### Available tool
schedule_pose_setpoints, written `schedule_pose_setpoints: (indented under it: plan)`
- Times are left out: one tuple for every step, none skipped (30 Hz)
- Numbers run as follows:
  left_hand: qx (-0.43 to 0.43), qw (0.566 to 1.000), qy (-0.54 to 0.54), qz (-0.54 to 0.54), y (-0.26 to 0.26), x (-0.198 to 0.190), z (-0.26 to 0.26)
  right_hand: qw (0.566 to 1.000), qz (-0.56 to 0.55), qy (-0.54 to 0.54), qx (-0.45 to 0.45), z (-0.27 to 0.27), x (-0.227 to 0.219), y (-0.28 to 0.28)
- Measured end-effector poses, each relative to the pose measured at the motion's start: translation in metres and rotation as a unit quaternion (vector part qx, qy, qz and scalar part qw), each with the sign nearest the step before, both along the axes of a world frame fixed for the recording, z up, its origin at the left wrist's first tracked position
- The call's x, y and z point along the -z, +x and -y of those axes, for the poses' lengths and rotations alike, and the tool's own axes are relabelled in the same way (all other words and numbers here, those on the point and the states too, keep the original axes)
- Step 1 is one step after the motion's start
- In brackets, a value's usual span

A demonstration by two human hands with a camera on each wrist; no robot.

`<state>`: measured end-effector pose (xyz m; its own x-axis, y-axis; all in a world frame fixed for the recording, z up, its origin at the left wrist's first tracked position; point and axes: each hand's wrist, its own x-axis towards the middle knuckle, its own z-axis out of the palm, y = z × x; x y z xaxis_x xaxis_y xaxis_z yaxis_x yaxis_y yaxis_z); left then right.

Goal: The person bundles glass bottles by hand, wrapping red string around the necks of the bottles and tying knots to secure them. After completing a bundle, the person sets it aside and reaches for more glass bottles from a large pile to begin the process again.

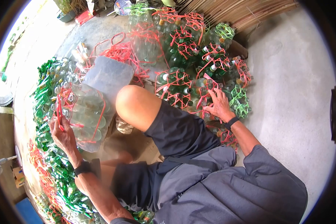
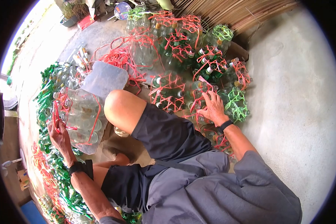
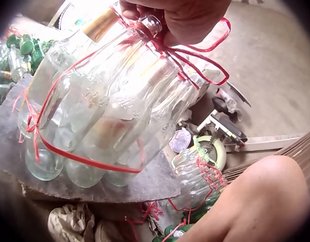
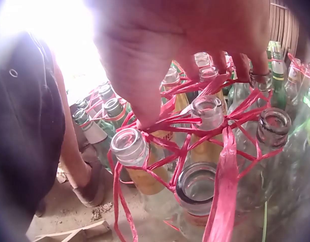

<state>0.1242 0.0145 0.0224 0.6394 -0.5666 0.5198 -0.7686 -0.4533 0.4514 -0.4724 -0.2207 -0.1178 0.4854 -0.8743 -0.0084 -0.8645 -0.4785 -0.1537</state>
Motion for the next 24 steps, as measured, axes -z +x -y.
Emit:
schedule_pose_setpoints:
  plan:
    - [0.003,1.0,-0.006,0.005,0.001,0.001,0.0,1.0,0.0,0.0,0.0,0.0,-0.001,0.0]
    - [0.003,1.0,-0.006,0.005,0.001,0.002,-0.001,1.0,0.002,0.005,0.002,0.0,-0.001,0.001]
    - [0.007,1.0,-0.007,0.004,0.002,0.002,-0.001,1.0,0.003,0.011,0.004,0.0,-0.002,0.001]
    - [0.011,1.0,-0.009,0.004,0.003,0.003,-0.001,1.0,0.003,0.009,0.003,-0.001,-0.001,0.0]
    - [0.009,1.0,-0.011,0.006,0.004,0.003,-0.002,1.0,0.004,0.004,0.002,-0.001,0.0,0.0]
    - [0.003,1.0,-0.002,0.005,0.004,0.003,-0.002,1.0,0.005,-0.003,-0.001,0.0,0.001,0.001]
    - [-0.003,1.0,0.008,0.003,0.004,0.003,-0.002,1.0,0.0,-0.001,0.003,0.0,0.001,0.0]
    - [-0.006,1.0,0.005,0.005,0.004,0.004,-0.002,1.0,0.002,-0.003,0.0,0.0,0.001,0.0]
    - [-0.011,1.0,0.006,0.005,0.004,0.005,-0.002,1.0,-0.001,0.001,0.003,0.001,0.001,0.0]
    - [-0.017,1.0,0.008,0.005,0.004,0.006,-0.002,1.0,-0.003,0.005,0.006,0.001,0.001,0.0]
    - [-0.012,1.0,0.007,0.004,0.006,0.007,-0.003,1.0,-0.001,0.004,0.006,0.001,0.002,0.0]
    - [-0.014,1.0,0.006,0.005,0.005,0.005,-0.002,1.0,0.0,0.003,0.004,0.001,0.001,0.0]
    - [-0.014,1.0,0.005,-0.001,0.002,0.005,-0.002,1.0,-0.001,0.006,0.005,0.001,0.001,0.0]
    - [-0.014,1.0,0.004,-0.006,0.001,0.003,-0.001,1.0,-0.001,0.007,0.005,0.001,0.0,0.001]
    - [-0.015,1.0,0.002,0.007,0.001,0.004,-0.001,1.0,-0.002,0.008,0.007,0.001,0.0,0.001]
    - [-0.017,1.0,0.001,0.009,0.002,0.003,-0.001,1.0,-0.001,0.007,0.005,0.001,0.0,0.001]
    - [-0.014,1.0,0.0,0.007,0.001,0.004,-0.001,1.0,-0.004,0.007,0.008,0.001,0.0,0.001]
    - [-0.011,1.0,-0.001,0.005,-0.001,0.003,0.0,1.0,-0.006,0.008,0.011,0.0,-0.001,0.002]
    - [-0.013,1.0,-0.002,0.007,-0.002,0.001,0.0,1.0,-0.011,0.019,0.019,0.0,-0.002,0.003]
    - [-0.009,1.0,-0.002,0.014,-0.002,0.001,0.0,1.0,-0.01,0.018,0.017,-0.001,-0.003,0.005]
    - [-0.005,1.0,-0.001,0.021,-0.003,0.0,0.0,1.0,-0.01,0.021,0.02,0.0,-0.003,0.005]
    - [0.0,1.0,-0.001,0.028,-0.003,0.0,0.0,0.999,-0.011,0.024,0.023,0.0,-0.003,0.005]
    - [-0.001,1.0,-0.009,0.022,-0.004,0.0,0.001,0.999,-0.005,0.029,0.023,0.001,0.0,0.003]
    - [-0.003,1.0,-0.009,0.023,-0.004,0.0,0.002,0.999,-0.005,0.028,0.022,0.001,0.0,0.003]
